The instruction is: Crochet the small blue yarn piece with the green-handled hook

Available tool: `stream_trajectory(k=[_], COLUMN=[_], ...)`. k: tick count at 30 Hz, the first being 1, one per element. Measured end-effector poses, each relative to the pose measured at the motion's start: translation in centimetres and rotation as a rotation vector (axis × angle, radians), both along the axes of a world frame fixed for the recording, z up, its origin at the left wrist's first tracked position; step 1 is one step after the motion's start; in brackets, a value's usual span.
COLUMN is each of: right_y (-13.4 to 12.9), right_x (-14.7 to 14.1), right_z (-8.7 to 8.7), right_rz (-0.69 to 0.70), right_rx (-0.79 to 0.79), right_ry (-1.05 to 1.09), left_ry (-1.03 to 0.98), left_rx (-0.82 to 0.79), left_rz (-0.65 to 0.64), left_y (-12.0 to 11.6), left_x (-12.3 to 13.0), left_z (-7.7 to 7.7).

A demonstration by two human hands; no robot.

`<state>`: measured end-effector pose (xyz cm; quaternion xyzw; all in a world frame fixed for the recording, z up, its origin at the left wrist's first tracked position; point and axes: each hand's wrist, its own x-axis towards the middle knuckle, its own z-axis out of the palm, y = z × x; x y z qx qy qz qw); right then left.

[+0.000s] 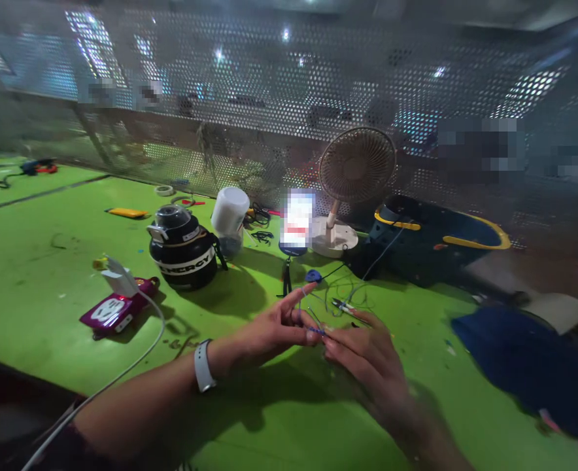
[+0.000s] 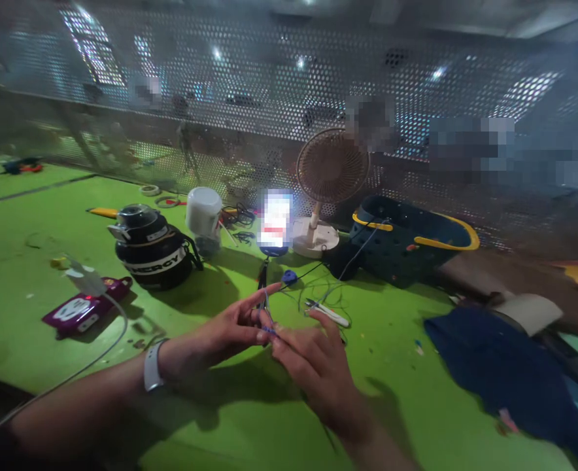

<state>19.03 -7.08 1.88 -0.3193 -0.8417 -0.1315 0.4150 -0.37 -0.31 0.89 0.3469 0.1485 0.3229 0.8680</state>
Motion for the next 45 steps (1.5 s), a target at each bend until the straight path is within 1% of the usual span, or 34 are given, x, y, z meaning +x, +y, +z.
stream_trajectory(k=[2, 5, 8, 10, 12, 14, 16, 18, 19, 21, 24, 25, 27, 30, 33, 35, 37, 39, 40, 42, 45], right_y=[0.4, 0.8, 1.0, 0.9, 0.9, 1.0, 1.2, 1.4, 1.5, 1.6, 1.5, 1.5, 1.5, 1.5, 1.3, 1.1, 0.9, 0.8, 0.8, 0.9, 1.2], right_x=[0.3, 0.6, 1.0, 1.1, 1.3, 1.3, 0.9, 0.2, -0.2, -1.0, -1.8, -1.8, -1.9, -1.8, -1.7, -1.5, -1.4, -1.3, -1.3, -1.4, -1.4], right_z=[0.6, 1.3, 1.4, 1.2, 0.8, 0.4, 0.0, -0.4, -0.5, -0.7, -0.7, -0.7, -0.8, -1.2, -1.6, -1.7, -1.6, -1.6, -1.6, -1.8, -1.9], right_rz=[0.059, 0.106, 0.161, 0.176, 0.14, 0.107, 0.114, 0.131, 0.121, 0.085, 0.05, 0.034, -0.008, -0.021, -0.025, -0.082, -0.092, -0.016, 0.031, 0.081, 0.09], right_rx=[-0.064, -0.151, -0.216, -0.302, -0.452, -0.66, -0.903, -1.1, -1.165, -1.218, -1.205, -1.203, -1.218, -1.229, -1.155, -1.041, -0.893, -0.717, -0.629, -0.498, -0.461], right_ry=[0.01, 0.059, 0.198, 0.341, 0.549, 0.802, 1.046, 1.251, 1.333, 1.453, 1.538, 1.546, 1.539, 1.512, 1.419, 1.268, 1.035, 0.807, 0.728, 0.664, 0.685], left_ry=[0.015, 0.041, 0.073, 0.094, 0.108, 0.121, 0.145, 0.188, 0.219, 0.289, 0.391, 0.41, 0.41, 0.33, 0.291, 0.286, 0.263, 0.234, 0.22, 0.197, 0.175], left_rx=[-0.004, 0.02, 0.054, 0.072, 0.099, 0.142, 0.207, 0.3, 0.361, 0.503, 0.704, 0.743, 0.761, 0.666, 0.526, 0.406, 0.276, 0.185, 0.163, 0.15, 0.156], left_rz=[-0.038, -0.037, -0.015, -0.009, -0.012, -0.005, 0.035, 0.085, 0.104, 0.151, 0.252, 0.282, 0.295, 0.294, 0.321, 0.315, 0.256, 0.177, 0.149, 0.131, 0.15], left_y=[0.7, 1.5, 2.1, 2.3, 2.4, 2.3, 2.1, 1.8, 1.6, 1.2, 0.8, 0.8, 0.7, 0.7, 0.7, 0.5, 0.3, 0.1, 0.1, 0.0, 0.1], left_x=[-0.5, -1.1, -1.5, -1.7, -1.6, -1.5, -1.2, -1.0, -0.8, -0.7, -0.7, -0.7, -0.7, -0.5, -0.2, 0.0, 0.0, 0.1, 0.1, 0.1, 0.1], left_z=[0.2, 0.4, 0.5, 0.6, 0.7, 0.7, 0.6, 0.5, 0.4, 0.3, 0.4, 0.5, 0.5, 0.4, 0.3, 0.4, 0.5, 0.6, 0.6, 0.6, 0.6])
